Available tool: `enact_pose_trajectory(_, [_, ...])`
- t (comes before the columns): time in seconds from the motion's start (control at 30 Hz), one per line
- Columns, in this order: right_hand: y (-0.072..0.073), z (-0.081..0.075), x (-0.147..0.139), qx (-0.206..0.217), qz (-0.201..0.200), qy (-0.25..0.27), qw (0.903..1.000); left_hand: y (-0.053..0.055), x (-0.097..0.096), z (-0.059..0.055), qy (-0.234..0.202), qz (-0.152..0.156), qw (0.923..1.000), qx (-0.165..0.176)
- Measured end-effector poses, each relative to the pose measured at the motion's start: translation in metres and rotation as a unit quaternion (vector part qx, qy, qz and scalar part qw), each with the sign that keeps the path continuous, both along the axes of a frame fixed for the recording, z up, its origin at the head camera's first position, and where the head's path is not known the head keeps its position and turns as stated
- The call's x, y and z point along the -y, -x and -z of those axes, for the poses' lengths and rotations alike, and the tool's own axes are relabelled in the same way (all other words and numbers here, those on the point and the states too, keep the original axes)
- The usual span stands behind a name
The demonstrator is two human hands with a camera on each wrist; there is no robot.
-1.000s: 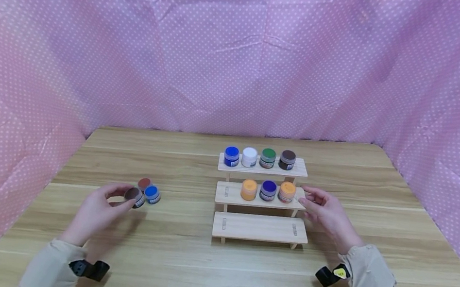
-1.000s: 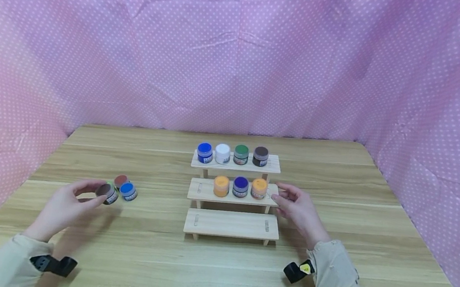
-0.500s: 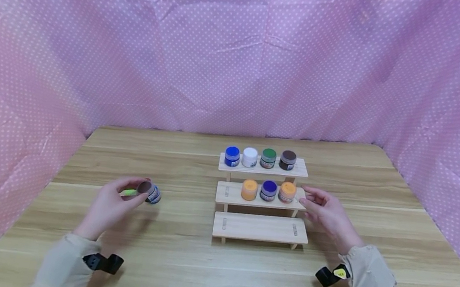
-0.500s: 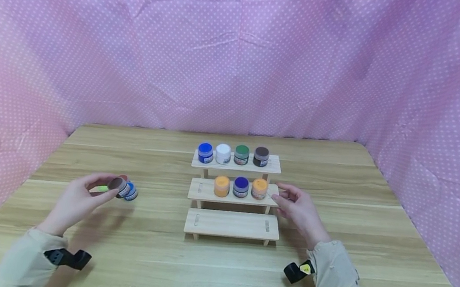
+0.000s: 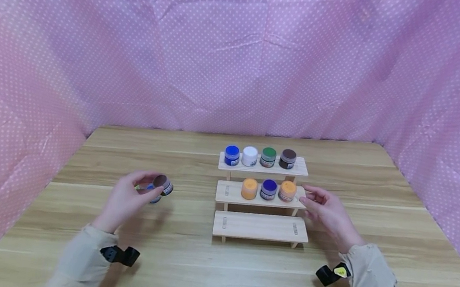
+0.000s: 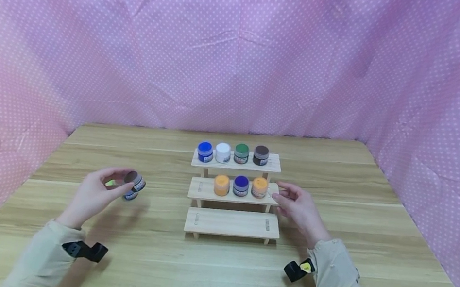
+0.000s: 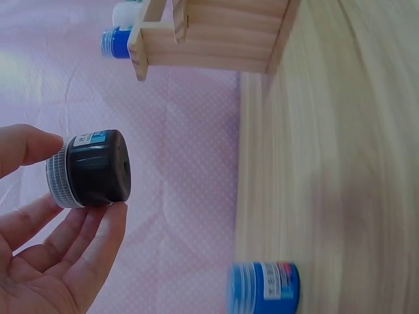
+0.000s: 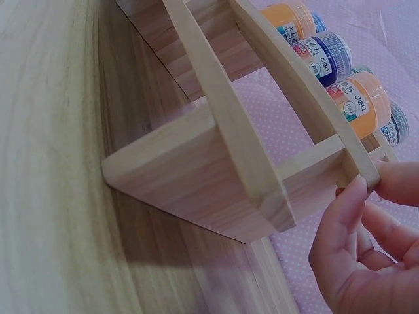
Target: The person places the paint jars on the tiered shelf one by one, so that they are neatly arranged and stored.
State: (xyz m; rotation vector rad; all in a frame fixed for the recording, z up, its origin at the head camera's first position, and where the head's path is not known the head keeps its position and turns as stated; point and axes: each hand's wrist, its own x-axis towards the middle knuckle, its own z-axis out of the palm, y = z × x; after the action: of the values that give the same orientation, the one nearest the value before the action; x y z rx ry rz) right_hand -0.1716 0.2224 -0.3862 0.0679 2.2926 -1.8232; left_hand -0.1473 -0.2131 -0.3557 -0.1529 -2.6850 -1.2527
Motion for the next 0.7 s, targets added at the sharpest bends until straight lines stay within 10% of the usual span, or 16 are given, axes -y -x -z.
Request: enact_pose_trajectory(0.7, [0.000,-0.001,0.001,0.011,0.003,-0.014,0.9998,0.019,-0.041,-0.001,-0.080,0.048,0.9956,0.011])
